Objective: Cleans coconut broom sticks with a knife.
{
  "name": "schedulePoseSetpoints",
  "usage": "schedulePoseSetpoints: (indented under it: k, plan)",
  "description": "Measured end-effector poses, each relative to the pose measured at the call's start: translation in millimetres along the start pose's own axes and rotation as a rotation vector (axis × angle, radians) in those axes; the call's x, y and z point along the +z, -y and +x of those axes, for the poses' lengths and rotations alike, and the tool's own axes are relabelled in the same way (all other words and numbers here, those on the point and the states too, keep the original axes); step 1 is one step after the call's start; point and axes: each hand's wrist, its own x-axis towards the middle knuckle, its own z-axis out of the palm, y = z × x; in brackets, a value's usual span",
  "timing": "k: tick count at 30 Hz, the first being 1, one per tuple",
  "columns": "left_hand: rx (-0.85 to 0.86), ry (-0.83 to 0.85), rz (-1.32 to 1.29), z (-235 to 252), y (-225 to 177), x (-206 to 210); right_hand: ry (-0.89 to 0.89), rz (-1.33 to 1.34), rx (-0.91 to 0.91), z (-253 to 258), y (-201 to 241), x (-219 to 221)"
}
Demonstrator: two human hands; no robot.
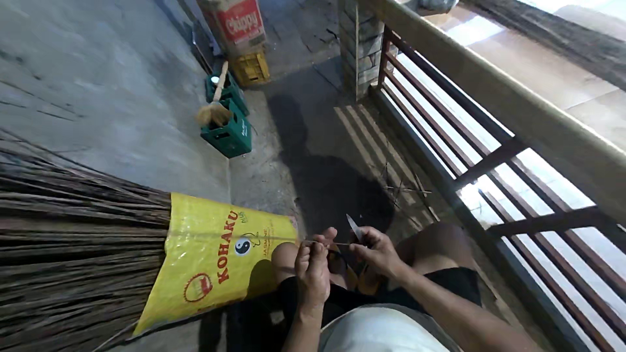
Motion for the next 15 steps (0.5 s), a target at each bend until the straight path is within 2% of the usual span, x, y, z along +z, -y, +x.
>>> schedulePoseSetpoints:
  k: [5,9,12,15]
  plan:
    - [0.148,0.015,0.204,-8,-15,-34,0.091,-0.233,-0.121,15,-4,-65]
    - [0.114,-0.029,0.217,-27,-21,-40,0.179,-0.447,-0.158,19,-2,-106]
    - [0.111,0.006,0.271,-47,-10,-44,0.215,-0.570,-0.108,21,3,-125]
    - [0.147,0.124,0.349,-66,-1,-40,0.210,-0.631,-0.041,26,-4,-143]
